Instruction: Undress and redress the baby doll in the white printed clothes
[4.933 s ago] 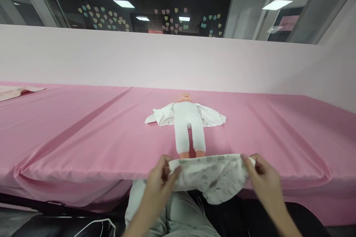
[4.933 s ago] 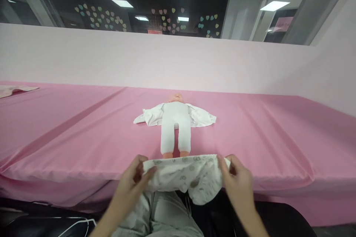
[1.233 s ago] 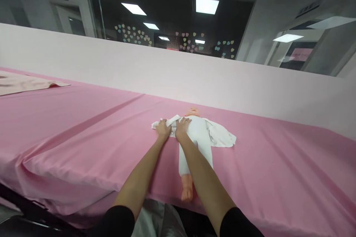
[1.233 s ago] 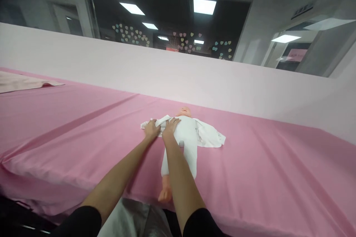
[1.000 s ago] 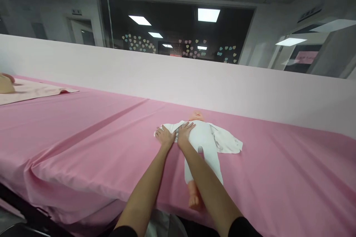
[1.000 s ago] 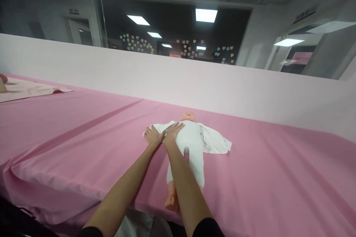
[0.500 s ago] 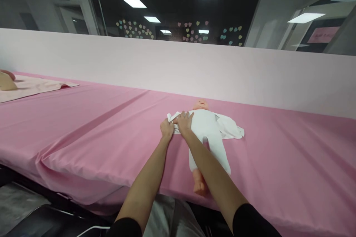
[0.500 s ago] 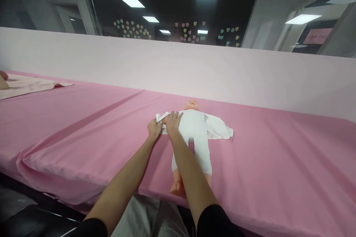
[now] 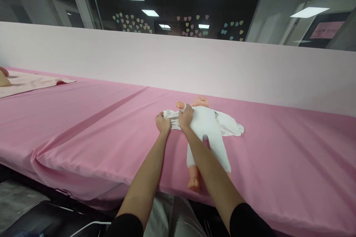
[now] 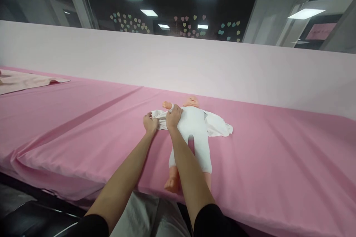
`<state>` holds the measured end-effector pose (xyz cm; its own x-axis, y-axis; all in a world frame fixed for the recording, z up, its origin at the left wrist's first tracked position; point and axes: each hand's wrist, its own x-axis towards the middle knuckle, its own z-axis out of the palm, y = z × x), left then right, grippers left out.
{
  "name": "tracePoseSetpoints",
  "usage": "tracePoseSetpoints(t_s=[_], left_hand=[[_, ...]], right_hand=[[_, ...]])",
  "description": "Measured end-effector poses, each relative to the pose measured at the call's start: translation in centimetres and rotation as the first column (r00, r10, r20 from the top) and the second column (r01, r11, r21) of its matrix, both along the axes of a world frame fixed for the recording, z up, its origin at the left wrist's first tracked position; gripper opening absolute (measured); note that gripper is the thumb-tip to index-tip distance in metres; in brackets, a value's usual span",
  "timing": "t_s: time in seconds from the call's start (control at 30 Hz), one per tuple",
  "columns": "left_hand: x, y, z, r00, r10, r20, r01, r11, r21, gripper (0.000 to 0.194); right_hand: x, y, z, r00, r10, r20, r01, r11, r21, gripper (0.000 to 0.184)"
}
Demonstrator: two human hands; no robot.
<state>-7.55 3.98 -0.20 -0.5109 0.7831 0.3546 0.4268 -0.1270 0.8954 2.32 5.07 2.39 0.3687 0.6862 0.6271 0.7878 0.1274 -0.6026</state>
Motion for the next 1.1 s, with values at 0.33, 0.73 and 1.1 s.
tracePoseSetpoints(t_s=[0.33, 0.73, 1.1], left_hand=[[3.7, -1.9, 0.6, 0.965, -0.058, -0.256, 0.088, 0.99, 0.11, 0.02], [3.3, -2.1, 1.4, 0.912, -0.402, 0.077, 0.409, 0.905, -0.115, 0.029], [9.0, -5.9, 1.5, 0.581, -0.683, 0.443, 0.759, 0.651, 0.008, 0.046]], right_hand=[[0.0, -0.1, 0.3, 0.993, 0.083, 0.088, -0.077, 0.995, -0.063, 0.03], [0.1, -0.4, 0.9, 0.98, 0.143, -0.138, -0.163, 0.976, -0.144, 0.027], [14.7, -3.1, 4.0, 0.966, 0.104, -0.236, -0.166, 0.952, -0.259, 0.042]])
